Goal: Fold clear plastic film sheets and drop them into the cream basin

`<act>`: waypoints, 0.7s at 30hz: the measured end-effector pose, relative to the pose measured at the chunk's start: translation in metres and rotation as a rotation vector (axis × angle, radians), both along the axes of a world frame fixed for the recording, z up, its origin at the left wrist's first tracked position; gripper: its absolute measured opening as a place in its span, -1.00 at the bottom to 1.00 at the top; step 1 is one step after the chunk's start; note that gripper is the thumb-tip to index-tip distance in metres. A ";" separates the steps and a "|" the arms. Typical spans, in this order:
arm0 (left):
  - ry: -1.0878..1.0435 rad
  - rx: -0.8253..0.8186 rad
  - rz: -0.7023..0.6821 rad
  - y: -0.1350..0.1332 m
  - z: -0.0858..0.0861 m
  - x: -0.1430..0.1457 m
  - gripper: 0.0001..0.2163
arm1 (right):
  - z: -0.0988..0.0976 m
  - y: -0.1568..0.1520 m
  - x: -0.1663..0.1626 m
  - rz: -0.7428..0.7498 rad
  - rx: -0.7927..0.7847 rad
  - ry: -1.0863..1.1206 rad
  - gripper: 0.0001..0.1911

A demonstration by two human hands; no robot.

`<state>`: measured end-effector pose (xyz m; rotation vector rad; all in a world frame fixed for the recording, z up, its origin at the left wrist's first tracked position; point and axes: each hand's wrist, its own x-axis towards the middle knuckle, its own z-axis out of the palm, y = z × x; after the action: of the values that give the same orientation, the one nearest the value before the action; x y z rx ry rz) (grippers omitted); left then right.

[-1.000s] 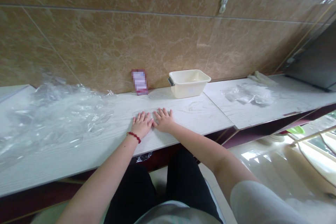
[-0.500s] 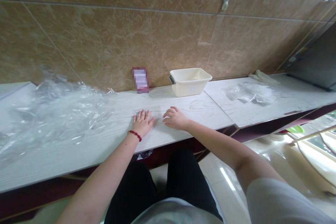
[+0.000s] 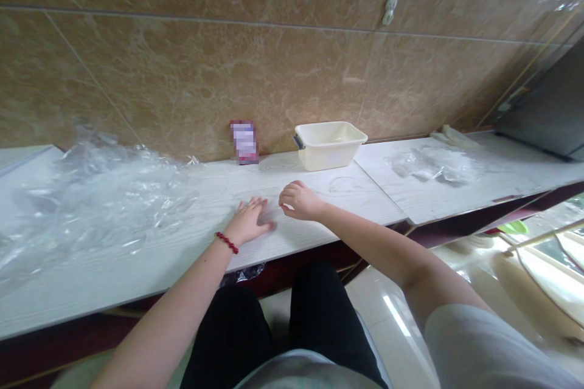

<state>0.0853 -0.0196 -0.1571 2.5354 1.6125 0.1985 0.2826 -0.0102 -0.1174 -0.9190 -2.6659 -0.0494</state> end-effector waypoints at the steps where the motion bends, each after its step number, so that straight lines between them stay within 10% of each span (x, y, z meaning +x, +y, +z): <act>1: -0.030 -0.020 -0.018 0.000 0.004 0.001 -0.52 | 0.004 0.001 0.000 -0.003 -0.024 0.040 -0.75; 7: -0.673 -0.363 0.016 0.002 0.046 -0.002 -0.67 | 0.021 0.027 0.004 -0.104 -0.340 0.499 -0.60; 12: -1.166 -0.711 -0.011 0.011 0.074 -0.015 -0.64 | 0.028 0.054 0.004 -0.176 -0.974 0.746 -0.29; 17: -1.342 -0.707 0.112 0.040 0.063 -0.026 -0.63 | 0.033 0.068 -0.013 -0.087 -1.335 0.779 -0.18; 21: -1.560 -0.817 0.162 0.065 0.034 -0.035 -0.63 | 0.013 0.084 -0.027 -0.023 -1.480 0.839 -0.47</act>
<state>0.0501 0.0452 -0.1229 0.9494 0.8403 0.9544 0.2552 0.0736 -0.1045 -0.9094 -1.5435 1.9598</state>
